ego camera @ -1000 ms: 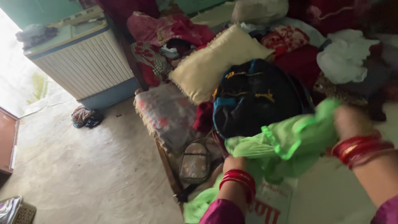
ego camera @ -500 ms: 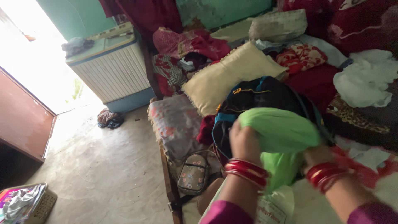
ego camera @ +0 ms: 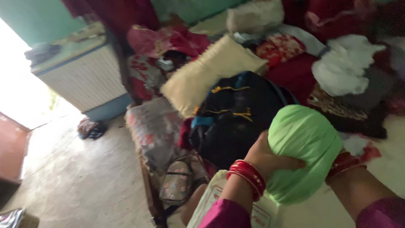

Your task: The person organizes laundry by picking up individual pieces of clothing and soft items from a bed, folding or bundling them by hand, and placing them into a plastic laundry basket.

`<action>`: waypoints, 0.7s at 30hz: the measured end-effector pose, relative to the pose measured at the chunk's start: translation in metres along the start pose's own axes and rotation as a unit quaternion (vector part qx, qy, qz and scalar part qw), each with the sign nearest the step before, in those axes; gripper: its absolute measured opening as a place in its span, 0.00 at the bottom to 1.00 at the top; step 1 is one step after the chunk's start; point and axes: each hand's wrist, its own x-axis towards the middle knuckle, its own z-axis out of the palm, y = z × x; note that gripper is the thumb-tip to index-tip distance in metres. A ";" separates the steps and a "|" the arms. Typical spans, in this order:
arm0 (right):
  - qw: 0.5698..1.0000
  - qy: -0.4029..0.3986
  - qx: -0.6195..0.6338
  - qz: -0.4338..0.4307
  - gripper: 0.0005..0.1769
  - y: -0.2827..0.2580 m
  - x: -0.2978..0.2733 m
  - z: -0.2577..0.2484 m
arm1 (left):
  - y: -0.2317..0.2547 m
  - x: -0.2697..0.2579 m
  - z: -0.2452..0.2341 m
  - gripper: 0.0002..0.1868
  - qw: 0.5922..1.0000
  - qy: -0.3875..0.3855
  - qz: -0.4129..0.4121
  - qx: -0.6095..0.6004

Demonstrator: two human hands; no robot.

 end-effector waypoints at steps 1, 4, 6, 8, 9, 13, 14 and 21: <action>1.000 0.001 0.001 0.013 0.23 0.011 0.003 -0.003 | -0.004 0.005 0.004 0.56 0.999 -0.014 -0.036 0.000; 0.999 0.007 0.006 0.052 0.23 0.047 0.015 -0.012 | -0.020 0.025 0.019 0.51 0.988 -0.015 -0.146 0.038; 0.997 0.010 0.006 0.077 0.23 0.070 0.026 -0.018 | -0.037 0.037 0.033 0.51 0.969 0.041 -0.217 0.109; 0.995 0.008 0.002 0.099 0.23 0.094 0.036 -0.020 | -0.056 0.053 0.039 0.52 0.951 0.042 -0.264 0.156; 0.994 0.003 -0.002 0.108 0.23 0.104 0.044 -0.019 | -0.065 0.060 0.042 0.53 0.940 0.044 -0.287 0.179; 0.990 0.000 0.008 0.142 0.23 0.148 0.065 0.004 | -0.094 0.080 0.049 0.59 0.938 0.041 -0.293 0.181; 0.989 -0.002 0.009 0.149 0.23 0.158 0.072 0.012 | -0.098 0.086 0.053 0.61 0.940 0.035 -0.299 0.163; 0.981 0.004 0.022 0.192 0.23 0.214 0.100 0.043 | -0.124 0.121 0.068 0.65 0.967 0.036 -0.231 0.106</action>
